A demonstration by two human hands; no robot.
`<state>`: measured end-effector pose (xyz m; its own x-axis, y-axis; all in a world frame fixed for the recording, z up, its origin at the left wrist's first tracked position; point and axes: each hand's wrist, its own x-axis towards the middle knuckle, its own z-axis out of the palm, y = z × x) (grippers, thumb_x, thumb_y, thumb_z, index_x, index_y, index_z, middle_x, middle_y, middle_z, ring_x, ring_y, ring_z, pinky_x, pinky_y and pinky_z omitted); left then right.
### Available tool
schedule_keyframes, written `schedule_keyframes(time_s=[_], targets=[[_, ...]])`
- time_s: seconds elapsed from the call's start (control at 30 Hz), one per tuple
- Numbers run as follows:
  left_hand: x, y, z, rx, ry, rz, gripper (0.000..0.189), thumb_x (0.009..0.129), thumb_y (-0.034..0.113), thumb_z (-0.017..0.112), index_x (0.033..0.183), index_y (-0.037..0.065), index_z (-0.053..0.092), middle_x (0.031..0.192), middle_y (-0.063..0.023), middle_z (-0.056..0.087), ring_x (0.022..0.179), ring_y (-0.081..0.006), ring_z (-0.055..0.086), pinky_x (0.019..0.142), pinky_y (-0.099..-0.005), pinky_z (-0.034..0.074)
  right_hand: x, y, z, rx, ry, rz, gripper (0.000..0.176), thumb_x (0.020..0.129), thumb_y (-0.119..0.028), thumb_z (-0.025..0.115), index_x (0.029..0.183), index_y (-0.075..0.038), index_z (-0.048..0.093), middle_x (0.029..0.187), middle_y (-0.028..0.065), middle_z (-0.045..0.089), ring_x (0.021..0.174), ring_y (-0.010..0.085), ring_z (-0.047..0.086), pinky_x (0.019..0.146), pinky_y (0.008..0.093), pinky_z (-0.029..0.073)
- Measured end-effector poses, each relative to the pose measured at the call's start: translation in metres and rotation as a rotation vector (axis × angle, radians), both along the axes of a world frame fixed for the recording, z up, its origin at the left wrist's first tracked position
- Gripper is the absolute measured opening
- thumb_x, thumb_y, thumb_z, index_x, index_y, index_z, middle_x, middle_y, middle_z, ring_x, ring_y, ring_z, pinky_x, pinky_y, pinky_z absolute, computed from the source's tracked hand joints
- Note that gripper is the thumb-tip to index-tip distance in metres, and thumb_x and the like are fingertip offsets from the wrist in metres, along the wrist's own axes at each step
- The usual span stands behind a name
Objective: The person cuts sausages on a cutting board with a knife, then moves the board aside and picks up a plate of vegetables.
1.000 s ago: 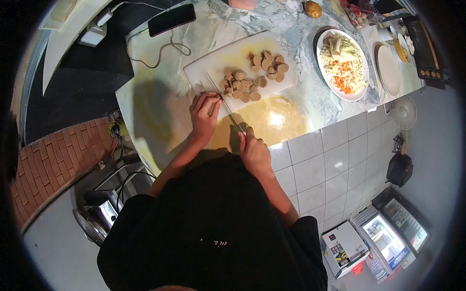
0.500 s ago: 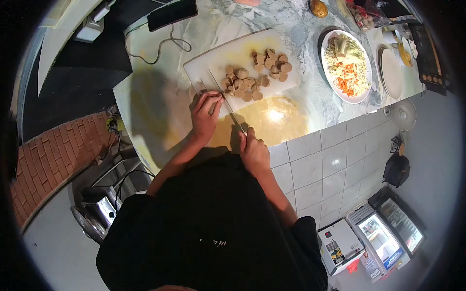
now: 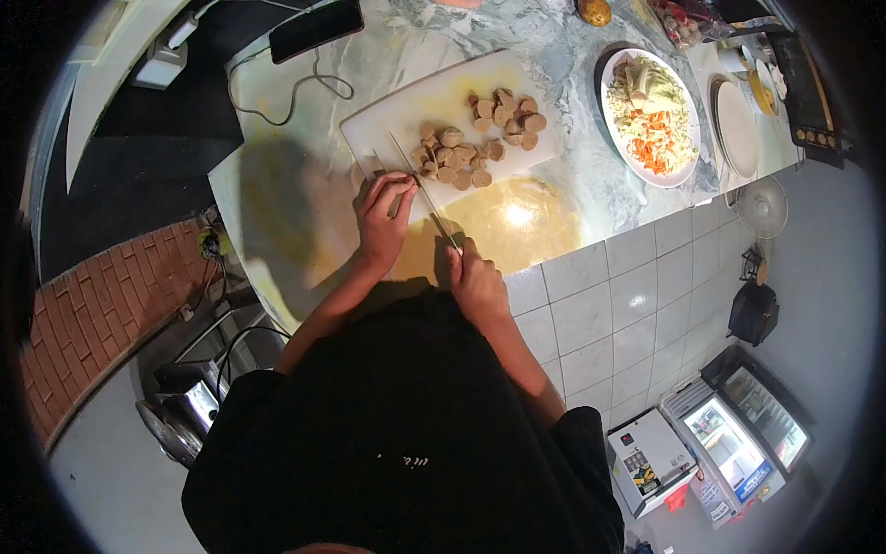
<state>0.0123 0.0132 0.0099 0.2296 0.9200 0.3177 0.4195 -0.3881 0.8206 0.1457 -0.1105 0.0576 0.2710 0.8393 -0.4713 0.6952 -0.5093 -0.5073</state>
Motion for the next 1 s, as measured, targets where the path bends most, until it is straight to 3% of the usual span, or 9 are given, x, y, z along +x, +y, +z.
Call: schedule_keyframes(time_s=[0.6,0.87,1.0], targets=[[0.000,0.002,0.002,0.091,0.027,0.006,0.010,0.084,0.000,0.070,0.093,0.001,0.065,0.097,-0.0098,0.066,0.092,-0.0281,0.064,0.081,-0.0361,0.051,0.001,0.005,-0.004,-0.046,-0.038,0.014,0.033,0.104,-0.037,0.043,0.104,-0.004,0.047,0.075,0.0309,0.064,0.074,0.0518,0.064,0.063,0.0600,0.051],[0.002,0.002,-0.001,0.101,0.012,0.052,0.014,0.082,0.001,0.072,0.094,0.002,0.065,0.096,-0.0102,0.068,0.090,-0.0289,0.065,0.080,-0.0373,0.051,0.003,-0.004,-0.003,0.059,-0.205,0.061,0.035,0.104,-0.037,0.045,0.102,-0.003,0.047,0.065,0.0270,0.063,0.064,0.0472,0.065,0.053,0.0545,0.052],[0.003,0.002,-0.005,0.087,0.023,0.057,0.015,0.083,0.003,0.073,0.095,0.002,0.065,0.097,-0.0104,0.068,0.088,-0.0281,0.065,0.080,-0.0372,0.051,0.005,-0.010,0.004,0.063,-0.217,0.048,0.034,0.104,-0.036,0.045,0.102,-0.002,0.047,0.064,0.0286,0.062,0.064,0.0486,0.064,0.051,0.0558,0.050]])
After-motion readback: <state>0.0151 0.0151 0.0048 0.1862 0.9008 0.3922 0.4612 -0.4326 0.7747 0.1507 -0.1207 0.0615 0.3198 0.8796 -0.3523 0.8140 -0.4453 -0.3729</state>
